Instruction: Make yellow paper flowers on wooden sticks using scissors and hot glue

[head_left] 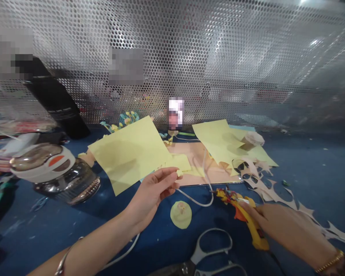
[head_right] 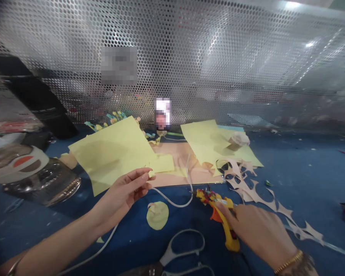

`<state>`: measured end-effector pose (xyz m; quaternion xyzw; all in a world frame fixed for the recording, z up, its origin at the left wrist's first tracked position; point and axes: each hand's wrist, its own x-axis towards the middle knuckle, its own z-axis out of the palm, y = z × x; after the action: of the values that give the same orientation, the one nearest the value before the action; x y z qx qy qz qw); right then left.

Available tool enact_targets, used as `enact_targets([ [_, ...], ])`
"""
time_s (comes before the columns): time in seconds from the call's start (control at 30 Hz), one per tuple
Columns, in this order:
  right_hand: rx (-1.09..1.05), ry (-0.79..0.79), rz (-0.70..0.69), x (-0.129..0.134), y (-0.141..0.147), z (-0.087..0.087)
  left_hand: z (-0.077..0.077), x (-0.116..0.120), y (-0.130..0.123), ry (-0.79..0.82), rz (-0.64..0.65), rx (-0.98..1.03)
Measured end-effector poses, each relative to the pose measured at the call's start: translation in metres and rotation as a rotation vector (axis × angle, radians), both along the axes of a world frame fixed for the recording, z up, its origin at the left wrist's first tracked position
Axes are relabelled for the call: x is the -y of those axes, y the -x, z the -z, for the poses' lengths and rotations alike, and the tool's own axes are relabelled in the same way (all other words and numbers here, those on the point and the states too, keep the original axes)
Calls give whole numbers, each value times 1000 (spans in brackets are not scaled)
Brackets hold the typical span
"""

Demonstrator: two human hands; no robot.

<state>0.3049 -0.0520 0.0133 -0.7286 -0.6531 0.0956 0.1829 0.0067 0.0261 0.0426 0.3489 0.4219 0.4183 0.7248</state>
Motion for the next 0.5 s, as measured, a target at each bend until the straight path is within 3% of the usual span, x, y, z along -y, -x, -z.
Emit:
enact_targets([
  [0.07, 105, 45, -19, -5, 19, -17, 2, -1, -3, -7, 25, -5],
  [0.2, -400, -50, -224, -24, 69, -37, 2, -2, -13, -20, 94, 4],
  [0.33, -797, -67, -328, -45, 102, -34, 2, -4, -19, -24, 109, 28],
  [0.5, -975, -109, -348, -55, 113, -28, 4, -3, -18, -25, 125, 41],
])
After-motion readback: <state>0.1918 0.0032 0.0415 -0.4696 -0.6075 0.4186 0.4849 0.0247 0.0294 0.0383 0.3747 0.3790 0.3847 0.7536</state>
